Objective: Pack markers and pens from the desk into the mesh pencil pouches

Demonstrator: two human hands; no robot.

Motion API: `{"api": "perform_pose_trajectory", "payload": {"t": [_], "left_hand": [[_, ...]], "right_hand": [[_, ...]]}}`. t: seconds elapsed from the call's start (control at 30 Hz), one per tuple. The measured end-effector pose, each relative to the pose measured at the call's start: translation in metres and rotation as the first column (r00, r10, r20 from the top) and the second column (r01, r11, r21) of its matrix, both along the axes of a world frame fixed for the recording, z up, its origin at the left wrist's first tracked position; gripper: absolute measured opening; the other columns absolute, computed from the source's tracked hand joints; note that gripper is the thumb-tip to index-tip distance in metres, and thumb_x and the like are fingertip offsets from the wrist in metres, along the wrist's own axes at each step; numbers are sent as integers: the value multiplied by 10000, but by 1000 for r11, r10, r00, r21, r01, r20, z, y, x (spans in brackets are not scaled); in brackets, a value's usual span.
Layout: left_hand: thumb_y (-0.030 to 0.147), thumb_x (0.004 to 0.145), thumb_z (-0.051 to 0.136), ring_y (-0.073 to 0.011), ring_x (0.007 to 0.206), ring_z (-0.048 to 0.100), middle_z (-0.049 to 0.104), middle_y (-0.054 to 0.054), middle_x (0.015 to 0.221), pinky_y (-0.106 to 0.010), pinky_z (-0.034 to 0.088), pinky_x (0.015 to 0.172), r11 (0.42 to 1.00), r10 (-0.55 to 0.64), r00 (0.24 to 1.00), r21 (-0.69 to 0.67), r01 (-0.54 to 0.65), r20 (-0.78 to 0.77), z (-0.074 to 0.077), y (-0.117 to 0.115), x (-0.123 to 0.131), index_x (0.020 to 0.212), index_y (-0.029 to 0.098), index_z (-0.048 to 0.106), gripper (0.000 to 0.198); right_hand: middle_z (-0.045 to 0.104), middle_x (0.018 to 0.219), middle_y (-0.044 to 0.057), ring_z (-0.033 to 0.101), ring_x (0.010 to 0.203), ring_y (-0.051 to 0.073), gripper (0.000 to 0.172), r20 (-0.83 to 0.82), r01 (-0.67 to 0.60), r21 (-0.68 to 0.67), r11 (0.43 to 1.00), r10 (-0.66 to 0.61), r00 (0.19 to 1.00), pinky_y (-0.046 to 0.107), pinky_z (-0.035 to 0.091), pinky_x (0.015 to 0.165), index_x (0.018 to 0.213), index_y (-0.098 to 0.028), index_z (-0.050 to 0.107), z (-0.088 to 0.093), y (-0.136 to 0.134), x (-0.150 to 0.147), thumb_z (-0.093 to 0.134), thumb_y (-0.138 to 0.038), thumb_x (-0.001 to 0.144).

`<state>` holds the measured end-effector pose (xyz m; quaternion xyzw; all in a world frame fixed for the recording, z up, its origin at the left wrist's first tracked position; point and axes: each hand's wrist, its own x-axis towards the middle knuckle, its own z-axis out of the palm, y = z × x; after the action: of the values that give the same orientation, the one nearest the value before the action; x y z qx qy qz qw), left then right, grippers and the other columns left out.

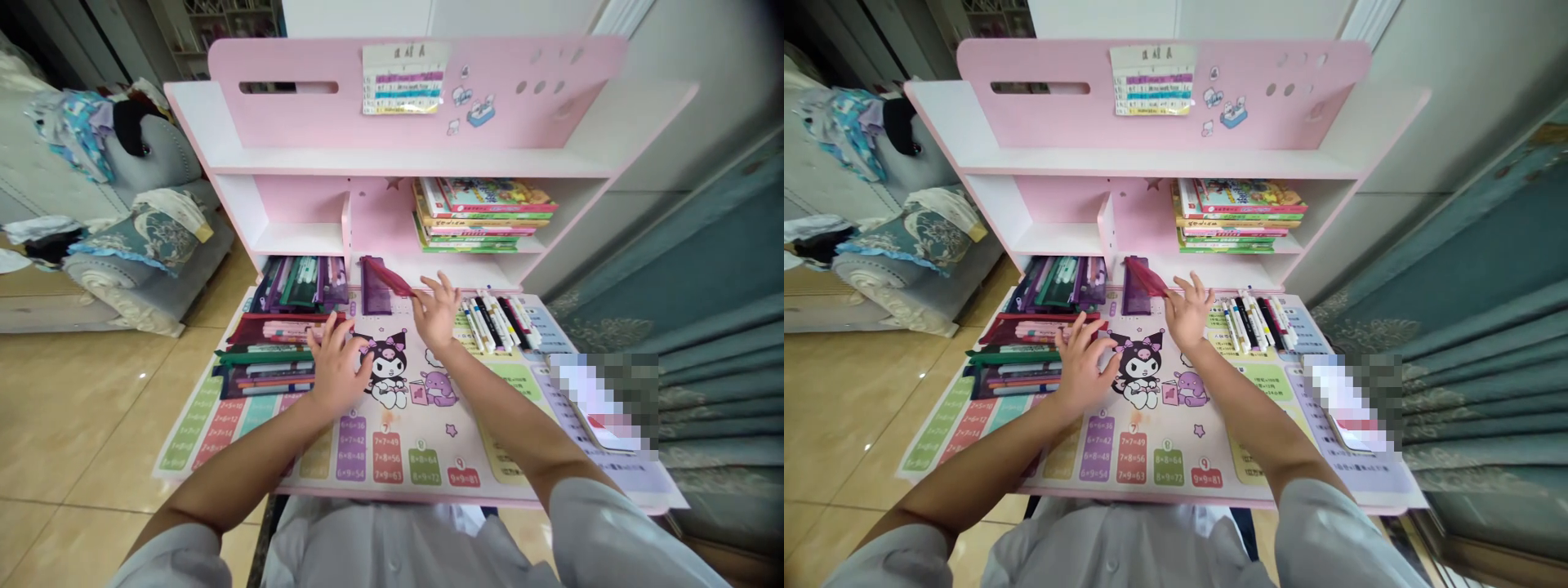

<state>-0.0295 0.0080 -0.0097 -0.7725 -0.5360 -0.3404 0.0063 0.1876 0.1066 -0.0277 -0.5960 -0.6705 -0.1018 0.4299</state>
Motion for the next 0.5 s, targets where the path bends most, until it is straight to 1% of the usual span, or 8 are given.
{"api": "perform_pose_trajectory", "payload": {"t": [0.1,0.17,0.27,0.33,0.37,0.4,0.47,0.5], "left_hand": [[309,882,584,-379,1428,354,609,-116,1331,-700,158,1115,999,33,999,29,-33,4,3,3,-2,890,229,659,109],[324,888,579,-379,1430,353,601,-127,1339,-688,158,1119,997,59,998,58,-59,9,5,5,-3,933,229,659,132],[388,882,593,-384,1451,315,557,-163,1391,-669,156,1129,992,113,993,57,-115,37,10,7,-5,1090,225,636,269],[442,858,622,-392,1464,282,516,-189,1430,-662,152,1135,989,141,988,42,-144,60,12,7,-7,1189,211,603,405],[455,849,632,-393,1466,279,510,-189,1438,-662,142,1138,989,143,988,36,-145,62,13,7,-8,1192,209,606,423],[450,851,633,-389,1461,292,527,-176,1427,-664,130,1140,991,131,990,31,-133,54,14,8,-10,1146,215,631,378],[398,870,616,-373,1440,342,597,-131,1365,-670,116,1138,996,89,996,6,-89,25,15,8,-13,970,231,682,206],[369,878,606,-364,1426,369,631,-109,1325,-671,119,1135,998,61,998,-12,-61,9,16,8,-15,882,234,689,159]], "right_hand": [[691,1162,103,489,1331,356,247,-119,34,181,983,-13,993,663,353,1061,883,-224,725,12,-12,28,509,-328,940],[688,1147,92,513,1317,328,229,-200,6,261,965,48,979,623,412,1054,868,-227,711,21,-23,43,527,-343,939],[687,1172,73,541,1306,291,169,-323,-84,287,954,179,929,592,444,1067,840,-233,691,32,-42,60,588,-346,914],[695,1174,59,556,1296,274,146,-401,-134,263,956,235,885,592,426,1093,821,-240,684,34,-52,67,622,-348,897],[698,1174,52,560,1292,266,144,-437,-156,243,957,252,864,594,411,1108,817,-244,685,33,-56,70,630,-353,892],[700,1173,47,562,1290,261,149,-471,-177,225,958,266,841,596,397,1121,816,-246,686,31,-59,71,633,-364,890],[700,1178,44,562,1289,253,168,-535,-216,189,958,285,795,589,386,1135,822,-247,696,24,-63,74,634,-390,885],[699,1181,49,565,1284,252,175,-567,-234,172,957,291,771,579,391,1134,832,-245,705,19,-63,75,637,-399,881]]}}
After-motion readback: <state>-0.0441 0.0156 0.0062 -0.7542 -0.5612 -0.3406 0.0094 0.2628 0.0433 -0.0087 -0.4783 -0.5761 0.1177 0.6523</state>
